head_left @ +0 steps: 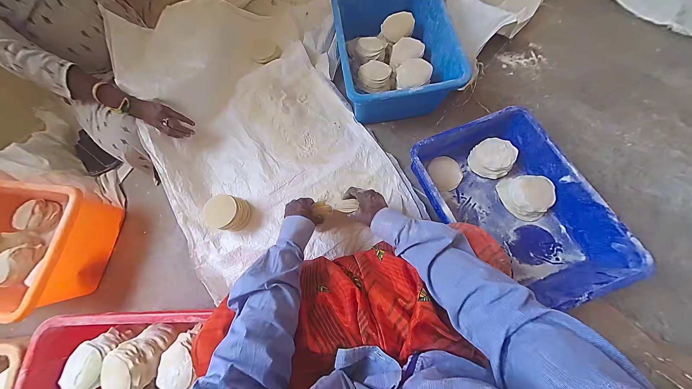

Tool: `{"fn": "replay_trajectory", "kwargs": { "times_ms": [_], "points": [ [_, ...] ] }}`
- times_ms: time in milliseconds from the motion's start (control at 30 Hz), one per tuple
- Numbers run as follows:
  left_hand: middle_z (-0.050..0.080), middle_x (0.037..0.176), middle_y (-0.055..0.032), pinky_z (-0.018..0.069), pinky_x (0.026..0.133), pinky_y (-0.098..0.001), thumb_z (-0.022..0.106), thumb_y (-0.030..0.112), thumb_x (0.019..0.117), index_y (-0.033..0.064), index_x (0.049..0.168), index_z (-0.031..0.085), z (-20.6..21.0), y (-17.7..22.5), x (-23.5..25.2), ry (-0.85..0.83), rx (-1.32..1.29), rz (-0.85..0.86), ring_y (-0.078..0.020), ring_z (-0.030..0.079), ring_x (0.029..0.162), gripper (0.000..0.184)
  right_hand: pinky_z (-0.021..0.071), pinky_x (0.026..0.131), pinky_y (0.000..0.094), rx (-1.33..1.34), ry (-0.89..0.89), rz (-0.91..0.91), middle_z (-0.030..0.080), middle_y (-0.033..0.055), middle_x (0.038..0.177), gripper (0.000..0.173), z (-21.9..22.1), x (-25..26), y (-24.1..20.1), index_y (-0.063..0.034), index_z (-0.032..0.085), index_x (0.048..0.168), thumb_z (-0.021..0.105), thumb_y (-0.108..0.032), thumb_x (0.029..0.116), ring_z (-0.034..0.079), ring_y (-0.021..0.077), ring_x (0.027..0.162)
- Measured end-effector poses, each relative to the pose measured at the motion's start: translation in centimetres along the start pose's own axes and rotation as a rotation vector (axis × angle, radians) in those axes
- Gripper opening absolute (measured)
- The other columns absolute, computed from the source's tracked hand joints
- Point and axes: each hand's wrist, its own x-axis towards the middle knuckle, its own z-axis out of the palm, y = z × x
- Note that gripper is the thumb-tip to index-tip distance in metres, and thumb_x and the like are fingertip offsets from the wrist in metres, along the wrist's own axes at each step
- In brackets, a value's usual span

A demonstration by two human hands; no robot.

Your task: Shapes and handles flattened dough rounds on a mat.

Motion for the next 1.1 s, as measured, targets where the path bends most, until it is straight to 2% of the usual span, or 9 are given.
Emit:
{"fn": "replay_trajectory", "kwargs": {
  "times_ms": [100, 233, 367, 500, 567, 667, 800, 933, 1100],
  "points": [
    [0.061, 0.137, -0.0225, 0.0341, 0.116, -0.0603, 0.083, 0.040, 0.0824, 0.0042, 0.130, 0.066, 0.2, 1.2, 0.3, -0.011, 0.076, -0.052, -0.0406, 0.051, 0.136, 0.062, 0.0514, 0.096, 0.0622, -0.152, -0.051, 0.027, 0.069, 0.0202, 0.125, 0.048, 1.0, 1.4, -0.1, -0.0115, 0.066, 0.133, 0.075, -0.033, 0.0913, 0.065, 0.0404, 0.119],
    [0.065, 0.128, -0.0249, 0.0427, 0.108, -0.0643, 0.085, 0.032, 0.0811, 0.0052, 0.125, 0.069, 0.2, -0.6, 0.1, 0.046, -0.073, 0.030, -0.0438, 0.057, 0.128, 0.054, 0.0522, 0.092, 0.0621, -0.039, -0.021, 0.009, 0.072, 0.0176, 0.116, 0.044, -0.2, 0.2, 0.1, -0.0142, 0.067, 0.126, 0.079, -0.023, 0.0851, 0.068, 0.0387, 0.111],
    [0.063, 0.136, -0.0177, 0.0339, 0.116, -0.0617, 0.082, 0.044, 0.0823, 0.0122, 0.130, 0.068, 1.1, 1.2, 0.5, -0.029, 0.158, -0.036, -0.0377, 0.051, 0.137, 0.059, 0.0497, 0.099, 0.0619, -0.133, -0.088, 0.016, 0.067, 0.0228, 0.128, 0.049, 1.1, 1.1, -0.4, -0.0089, 0.063, 0.136, 0.075, -0.025, 0.0916, 0.063, 0.0422, 0.121],
    [0.068, 0.122, -0.0248, 0.0471, 0.102, -0.0652, 0.081, 0.029, 0.0852, 0.0037, 0.121, 0.069, 0.0, 0.0, -0.5, -0.003, -0.037, 0.021, -0.0432, 0.062, 0.120, 0.046, 0.0519, 0.096, 0.0610, -0.009, -0.003, -0.009, 0.071, 0.0178, 0.119, 0.042, 0.1, -0.1, -0.2, -0.0120, 0.068, 0.126, 0.078, -0.024, 0.0878, 0.067, 0.0382, 0.114],
    [0.067, 0.124, -0.0238, 0.0483, 0.100, -0.0659, 0.081, 0.029, 0.0845, 0.0056, 0.124, 0.067, 0.1, 0.0, -0.2, 0.004, -0.046, 0.003, -0.0431, 0.063, 0.120, 0.048, 0.0500, 0.099, 0.0613, -0.067, -0.067, 0.035, 0.069, 0.0202, 0.126, 0.048, 0.6, 0.4, -0.3, -0.0104, 0.065, 0.135, 0.076, -0.028, 0.0914, 0.064, 0.0399, 0.120],
    [0.067, 0.128, -0.0214, 0.0482, 0.102, -0.0623, 0.078, 0.034, 0.0891, 0.0080, 0.126, 0.068, 0.4, 1.2, 0.2, -0.008, 0.014, -0.006, -0.0395, 0.061, 0.124, 0.047, 0.0509, 0.099, 0.0594, -0.074, -0.026, -0.017, 0.070, 0.0199, 0.121, 0.036, 0.8, 1.2, -0.4, -0.0105, 0.068, 0.128, 0.072, -0.020, 0.0931, 0.066, 0.0389, 0.117],
    [0.068, 0.120, -0.0263, 0.0461, 0.104, -0.0629, 0.078, 0.019, 0.0899, 0.0006, 0.122, 0.068, -0.5, 0.0, -1.6, 0.153, -0.186, 0.138, -0.0439, 0.064, 0.117, 0.038, 0.0490, 0.100, 0.0614, 0.075, 0.002, -0.030, 0.070, 0.0215, 0.122, 0.046, -0.3, -0.3, -0.2, -0.0130, 0.065, 0.134, 0.077, -0.019, 0.0894, 0.065, 0.0418, 0.117],
    [0.066, 0.132, -0.0206, 0.0411, 0.113, -0.0568, 0.069, 0.022, 0.0975, 0.0077, 0.133, 0.066, -0.2, 1.5, -0.5, 0.068, -0.144, 0.086, -0.0385, 0.058, 0.130, 0.038, 0.0473, 0.105, 0.0582, -0.009, -0.006, -0.037, 0.069, 0.0219, 0.125, 0.039, 0.5, 1.3, -0.2, -0.0097, 0.066, 0.134, 0.070, -0.019, 0.0963, 0.063, 0.0407, 0.122],
    [0.068, 0.124, -0.0234, 0.0448, 0.108, -0.0598, 0.081, 0.017, 0.0867, 0.0033, 0.123, 0.070, 0.3, -0.1, -0.6, 0.142, -0.256, 0.080, -0.0403, 0.062, 0.123, 0.041, 0.0492, 0.102, 0.0602, 0.058, 0.002, -0.009, 0.069, 0.0212, 0.124, 0.049, 0.1, 0.5, 0.6, -0.0125, 0.064, 0.136, 0.077, -0.025, 0.0908, 0.065, 0.0400, 0.119]
  ]
}}
